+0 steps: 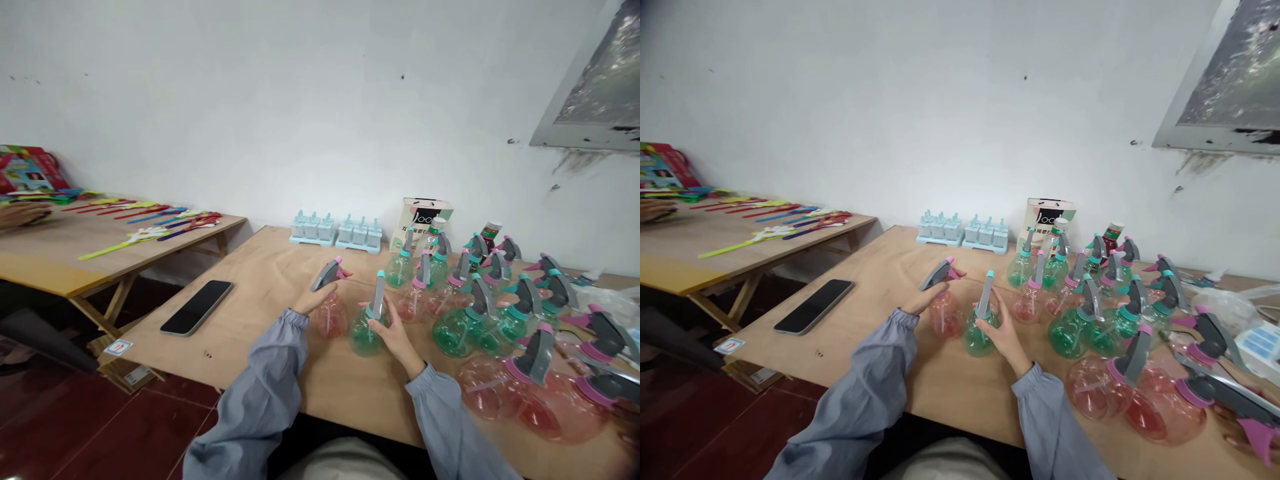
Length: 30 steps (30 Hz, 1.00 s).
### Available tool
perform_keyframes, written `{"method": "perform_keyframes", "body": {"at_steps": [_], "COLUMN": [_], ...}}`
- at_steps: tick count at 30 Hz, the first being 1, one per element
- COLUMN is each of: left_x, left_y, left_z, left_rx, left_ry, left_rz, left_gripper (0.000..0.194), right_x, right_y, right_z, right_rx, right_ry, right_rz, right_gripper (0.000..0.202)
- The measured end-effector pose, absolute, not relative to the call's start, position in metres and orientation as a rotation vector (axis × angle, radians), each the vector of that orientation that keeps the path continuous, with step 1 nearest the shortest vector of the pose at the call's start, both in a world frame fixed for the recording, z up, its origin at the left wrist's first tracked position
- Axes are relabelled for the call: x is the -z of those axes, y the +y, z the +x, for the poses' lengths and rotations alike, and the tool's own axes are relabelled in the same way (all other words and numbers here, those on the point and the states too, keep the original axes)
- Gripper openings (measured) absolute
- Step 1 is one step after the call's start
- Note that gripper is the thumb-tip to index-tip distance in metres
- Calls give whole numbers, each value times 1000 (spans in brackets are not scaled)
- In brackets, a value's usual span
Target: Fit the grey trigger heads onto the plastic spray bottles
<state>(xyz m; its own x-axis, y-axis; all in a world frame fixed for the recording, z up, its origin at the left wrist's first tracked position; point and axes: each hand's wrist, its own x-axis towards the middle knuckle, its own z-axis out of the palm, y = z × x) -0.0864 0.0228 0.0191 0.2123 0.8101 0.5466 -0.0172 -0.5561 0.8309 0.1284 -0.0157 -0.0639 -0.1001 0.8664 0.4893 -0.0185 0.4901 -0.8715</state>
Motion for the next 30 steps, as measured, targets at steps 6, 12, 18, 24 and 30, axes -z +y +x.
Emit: {"method": "perform_keyframes", "body": {"at_steps": [6, 12, 18, 24, 30], "left_x": [-33, -44, -39, -39, -34], "left_y": [39, 43, 39, 37, 43], "left_z": [-86, -88, -89, -90, -94], "left_rx": [-1574, -1464, -1416, -1435, -1559], "left_ry": [755, 612, 671, 592, 646], "left_rz": [1459, 1330, 1311, 1246, 1177], "left_gripper": [25, 30, 30, 28, 35], "right_x": [62, 65, 66, 66, 69], "right_y": [-20, -20, -20, -21, -20], "right_z": [131, 131, 132, 133, 134], "right_rx": [-840, -803, -836, -828, -860], "right_ry": [-1485, -1484, -1477, -1462, -1456], "right_rz": [-777, -794, -805, -797, -775], "right_gripper": [82, 82, 78, 78, 78]}}
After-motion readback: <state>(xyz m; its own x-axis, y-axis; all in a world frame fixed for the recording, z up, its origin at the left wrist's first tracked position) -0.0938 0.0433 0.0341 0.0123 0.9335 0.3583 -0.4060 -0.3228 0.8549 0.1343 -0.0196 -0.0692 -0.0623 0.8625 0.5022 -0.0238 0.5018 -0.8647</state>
